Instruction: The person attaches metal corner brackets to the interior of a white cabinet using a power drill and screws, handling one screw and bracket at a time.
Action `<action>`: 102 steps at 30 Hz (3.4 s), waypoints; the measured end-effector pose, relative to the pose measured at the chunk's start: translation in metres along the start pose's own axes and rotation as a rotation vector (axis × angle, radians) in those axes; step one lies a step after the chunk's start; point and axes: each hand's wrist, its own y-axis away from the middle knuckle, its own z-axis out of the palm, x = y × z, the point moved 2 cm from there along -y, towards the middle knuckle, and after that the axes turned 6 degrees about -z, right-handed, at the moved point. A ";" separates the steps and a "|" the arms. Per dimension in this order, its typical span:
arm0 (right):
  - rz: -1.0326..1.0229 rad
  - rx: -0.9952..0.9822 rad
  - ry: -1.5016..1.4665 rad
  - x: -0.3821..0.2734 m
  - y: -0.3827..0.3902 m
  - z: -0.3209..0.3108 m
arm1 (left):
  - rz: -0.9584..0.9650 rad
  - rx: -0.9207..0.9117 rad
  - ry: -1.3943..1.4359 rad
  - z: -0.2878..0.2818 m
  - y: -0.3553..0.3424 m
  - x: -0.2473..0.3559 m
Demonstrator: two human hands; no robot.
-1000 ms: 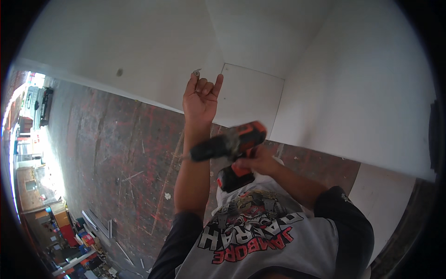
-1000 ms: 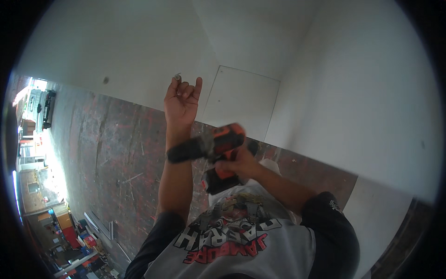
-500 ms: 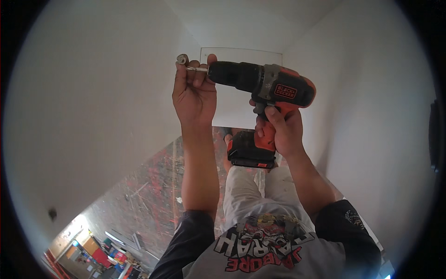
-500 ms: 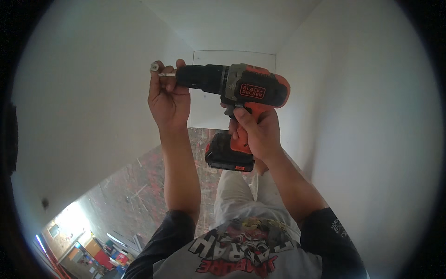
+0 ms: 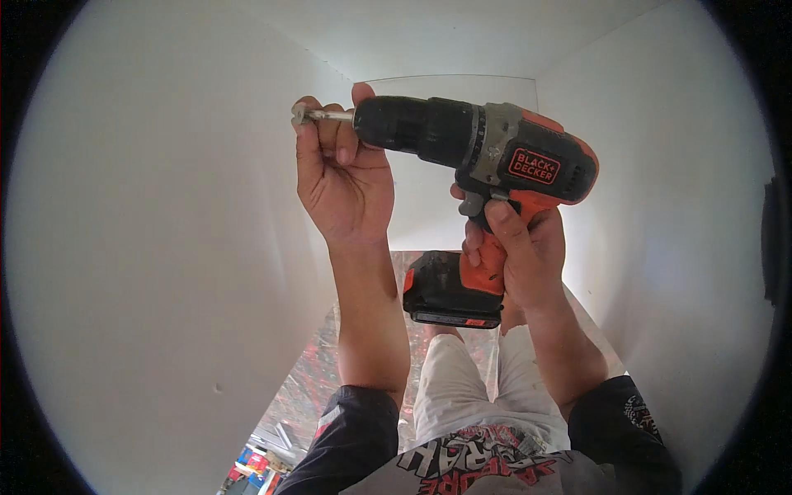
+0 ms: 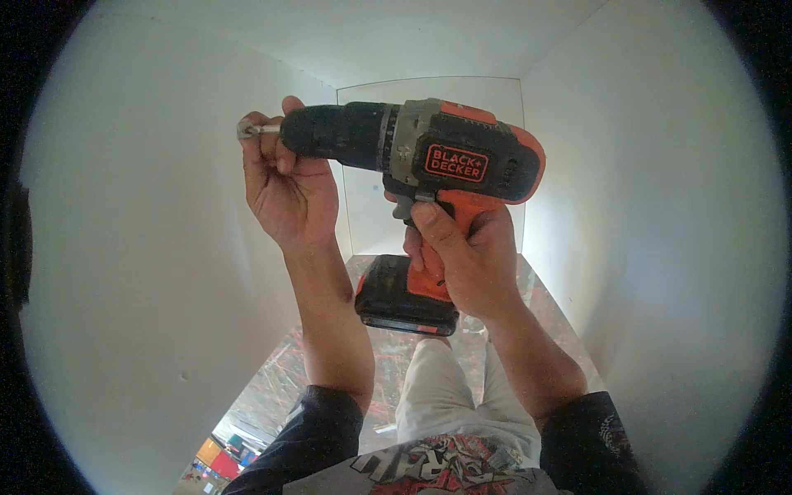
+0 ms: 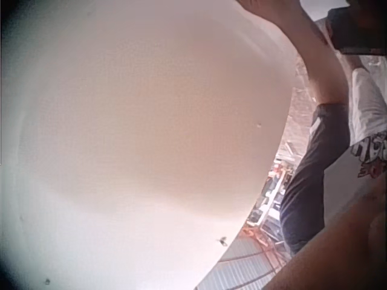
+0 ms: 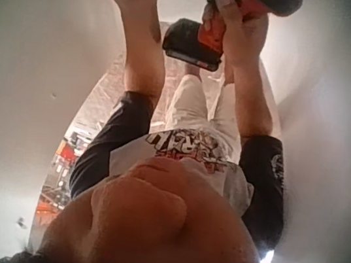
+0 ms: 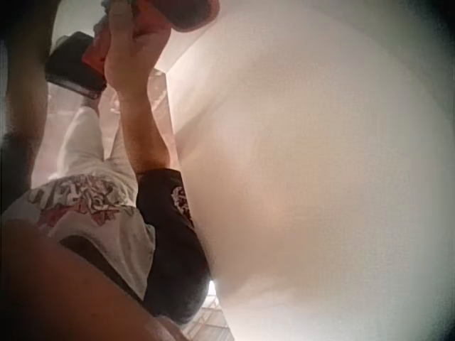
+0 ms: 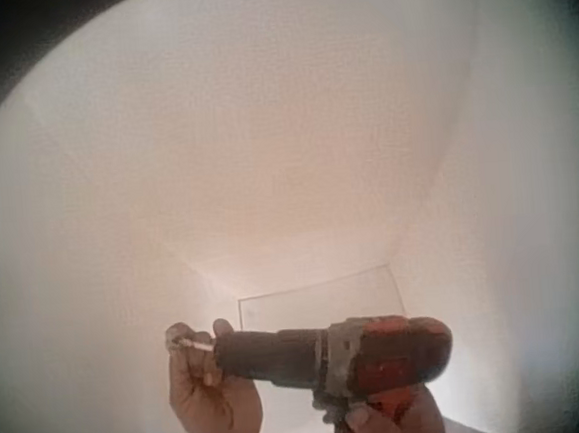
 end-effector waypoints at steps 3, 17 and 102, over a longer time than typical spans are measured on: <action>0.004 0.041 0.048 -0.007 0.000 0.009 | 0.013 0.127 -0.064 0.001 0.002 0.006; -0.175 -0.030 0.311 0.041 -0.065 -0.019 | -0.009 0.272 -0.214 -0.066 -0.020 0.009; -0.122 -0.187 0.503 0.067 -0.159 0.003 | -0.078 0.208 -0.151 -0.137 -0.092 0.016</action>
